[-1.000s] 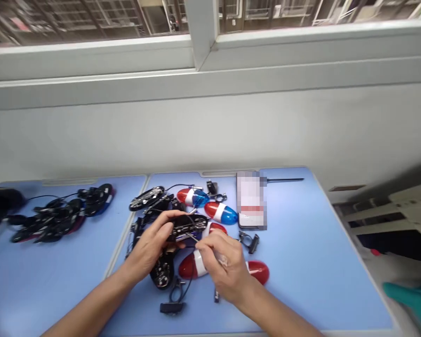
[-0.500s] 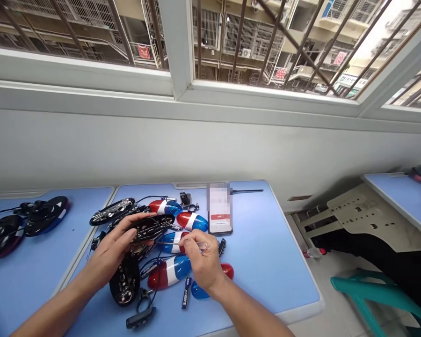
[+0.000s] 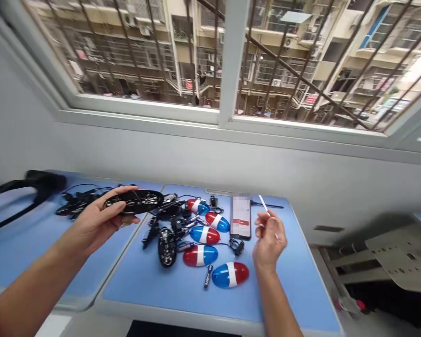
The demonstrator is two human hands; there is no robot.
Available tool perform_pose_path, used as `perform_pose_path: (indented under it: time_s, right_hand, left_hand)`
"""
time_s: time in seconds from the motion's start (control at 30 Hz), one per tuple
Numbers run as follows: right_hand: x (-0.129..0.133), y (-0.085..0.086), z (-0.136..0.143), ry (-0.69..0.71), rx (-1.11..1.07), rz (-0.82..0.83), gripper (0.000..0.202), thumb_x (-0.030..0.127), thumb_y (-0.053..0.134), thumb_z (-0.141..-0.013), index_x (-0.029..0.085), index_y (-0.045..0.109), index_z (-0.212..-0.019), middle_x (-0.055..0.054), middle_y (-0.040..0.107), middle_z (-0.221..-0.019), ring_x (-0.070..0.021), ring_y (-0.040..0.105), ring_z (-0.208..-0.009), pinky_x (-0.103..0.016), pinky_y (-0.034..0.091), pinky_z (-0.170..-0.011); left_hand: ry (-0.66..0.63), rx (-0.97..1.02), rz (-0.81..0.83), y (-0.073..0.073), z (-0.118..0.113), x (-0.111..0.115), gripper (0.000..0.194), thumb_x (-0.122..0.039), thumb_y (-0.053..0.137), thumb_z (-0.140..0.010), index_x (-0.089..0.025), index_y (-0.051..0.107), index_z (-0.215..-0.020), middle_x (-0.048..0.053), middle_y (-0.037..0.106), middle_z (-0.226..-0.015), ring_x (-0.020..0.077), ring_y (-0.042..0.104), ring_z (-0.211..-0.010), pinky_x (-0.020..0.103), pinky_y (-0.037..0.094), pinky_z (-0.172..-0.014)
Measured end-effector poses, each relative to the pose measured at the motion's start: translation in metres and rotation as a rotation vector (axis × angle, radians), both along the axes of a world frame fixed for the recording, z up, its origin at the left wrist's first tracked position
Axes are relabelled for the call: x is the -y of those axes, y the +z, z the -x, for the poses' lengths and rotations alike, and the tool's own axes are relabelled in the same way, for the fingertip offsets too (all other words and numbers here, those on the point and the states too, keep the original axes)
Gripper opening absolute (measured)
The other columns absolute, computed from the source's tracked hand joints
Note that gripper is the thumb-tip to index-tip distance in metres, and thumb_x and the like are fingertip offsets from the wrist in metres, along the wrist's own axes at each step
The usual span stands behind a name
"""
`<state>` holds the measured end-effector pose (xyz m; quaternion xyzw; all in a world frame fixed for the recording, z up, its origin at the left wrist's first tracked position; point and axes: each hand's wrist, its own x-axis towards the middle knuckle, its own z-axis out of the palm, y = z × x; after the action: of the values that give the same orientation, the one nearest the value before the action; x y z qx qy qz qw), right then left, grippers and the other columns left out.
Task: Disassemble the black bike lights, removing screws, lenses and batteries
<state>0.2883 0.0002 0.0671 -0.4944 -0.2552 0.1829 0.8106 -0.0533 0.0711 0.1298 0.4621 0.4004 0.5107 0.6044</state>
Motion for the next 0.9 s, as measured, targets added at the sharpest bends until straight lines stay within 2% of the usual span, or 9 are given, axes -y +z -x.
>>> perform_pose_path:
  time_s: [0.1, 0.2, 0.3, 0.4, 0.5, 0.63, 0.7, 0.8, 0.9]
  right_hand:
    - [0.015, -0.002, -0.011, -0.067, 0.132, 0.068, 0.038, 0.047, 0.072, -0.080, 0.019, 0.068, -0.106, -0.006, 0.067, -0.093, -0.0156, 0.058, -0.071, -0.023, 0.033, -0.048]
    - [0.030, -0.017, -0.028, -0.165, 0.304, 0.216, 0.042, 0.048, 0.068, -0.084, 0.021, 0.069, -0.116, -0.010, 0.069, -0.102, -0.0221, 0.062, -0.082, -0.030, 0.041, -0.055]
    - [0.041, -0.036, -0.047, -0.225, 0.437, 0.374, 0.049, 0.049, 0.060, -0.088, 0.020, 0.066, -0.126, -0.014, 0.069, -0.113, -0.0309, 0.065, -0.094, -0.043, 0.050, -0.071]
    - [0.045, -0.054, -0.059, -0.251, 0.519, 0.444, 0.049, 0.046, 0.058, -0.087, 0.017, 0.067, -0.125, -0.015, 0.071, -0.111, -0.0335, 0.066, -0.099, -0.049, 0.050, -0.087]
    - [0.042, -0.069, -0.065, -0.216, 0.572, 0.461, 0.047, 0.043, 0.058, -0.084, 0.015, 0.068, -0.121, -0.014, 0.072, -0.108, -0.0322, 0.066, -0.103, -0.049, 0.047, -0.097]
    - [0.038, -0.080, -0.070, -0.161, 0.658, 0.459, 0.049, 0.044, 0.056, -0.084, 0.013, 0.066, -0.121, -0.015, 0.070, -0.110, -0.0273, 0.064, -0.097, -0.041, 0.050, -0.083]
    - [0.038, -0.083, -0.071, -0.130, 0.705, 0.472, 0.050, 0.044, 0.054, -0.085, 0.011, 0.064, -0.121, -0.016, 0.068, -0.112, -0.0255, 0.063, -0.093, -0.038, 0.050, -0.076]
    - [0.041, -0.087, -0.070, -0.095, 0.739, 0.506, 0.048, 0.043, 0.053, -0.086, 0.013, 0.062, -0.122, -0.015, 0.066, -0.116, -0.0235, 0.062, -0.093, -0.035, 0.049, -0.072]
    - [0.043, -0.091, -0.068, -0.072, 0.754, 0.536, 0.046, 0.043, 0.051, -0.087, 0.016, 0.061, -0.123, -0.013, 0.065, -0.118, -0.0227, 0.061, -0.093, -0.032, 0.049, -0.067]
  left_hand:
    - [0.037, 0.029, -0.064, 0.018, 0.017, 0.005, 0.054, -0.036, 0.085, -0.070, -0.019, 0.064, -0.117, 0.004, 0.072, -0.095, 0.0135, 0.071, -0.064, 0.023, 0.063, -0.063]
    - [0.104, 0.054, -0.136, 0.035, 0.039, 0.005, 0.054, -0.035, 0.083, -0.071, -0.018, 0.062, -0.118, 0.005, 0.073, -0.094, 0.0147, 0.072, -0.060, 0.022, 0.062, -0.057]
    - [0.198, 0.047, -0.171, 0.035, 0.064, 0.004, 0.052, -0.032, 0.081, -0.072, -0.016, 0.061, -0.117, 0.008, 0.073, -0.098, 0.0183, 0.074, -0.066, 0.023, 0.062, -0.054]
    - [0.238, 0.022, -0.118, 0.007, 0.083, -0.002, 0.049, -0.028, 0.080, -0.074, -0.015, 0.060, -0.118, 0.008, 0.073, -0.097, 0.0186, 0.074, -0.070, 0.024, 0.063, -0.056]
    - [0.265, -0.021, -0.031, -0.039, 0.094, -0.012, 0.049, -0.028, 0.078, -0.076, -0.014, 0.059, -0.119, 0.010, 0.072, -0.099, 0.0218, 0.075, -0.077, 0.026, 0.063, -0.060]
    - [0.316, -0.200, 0.091, -0.090, 0.101, -0.020, 0.053, -0.029, 0.079, -0.075, -0.015, 0.058, -0.121, 0.008, 0.071, -0.099, 0.0215, 0.073, -0.080, 0.031, 0.063, -0.067]
    - [0.323, -0.273, 0.118, -0.105, 0.104, -0.021, 0.054, -0.029, 0.081, -0.071, -0.016, 0.060, -0.119, 0.008, 0.070, -0.101, 0.0208, 0.071, -0.083, 0.029, 0.061, -0.066]
    - [0.332, -0.392, 0.120, -0.115, 0.109, -0.020, 0.059, -0.036, 0.083, -0.068, -0.017, 0.063, -0.120, 0.008, 0.070, -0.102, 0.0220, 0.069, -0.089, 0.026, 0.059, -0.067]
    - [0.322, -0.781, -0.013, -0.119, 0.114, -0.020, 0.064, -0.054, 0.073, -0.072, -0.020, 0.062, -0.125, 0.007, 0.074, -0.101, 0.0256, 0.070, -0.091, 0.030, 0.059, -0.071]
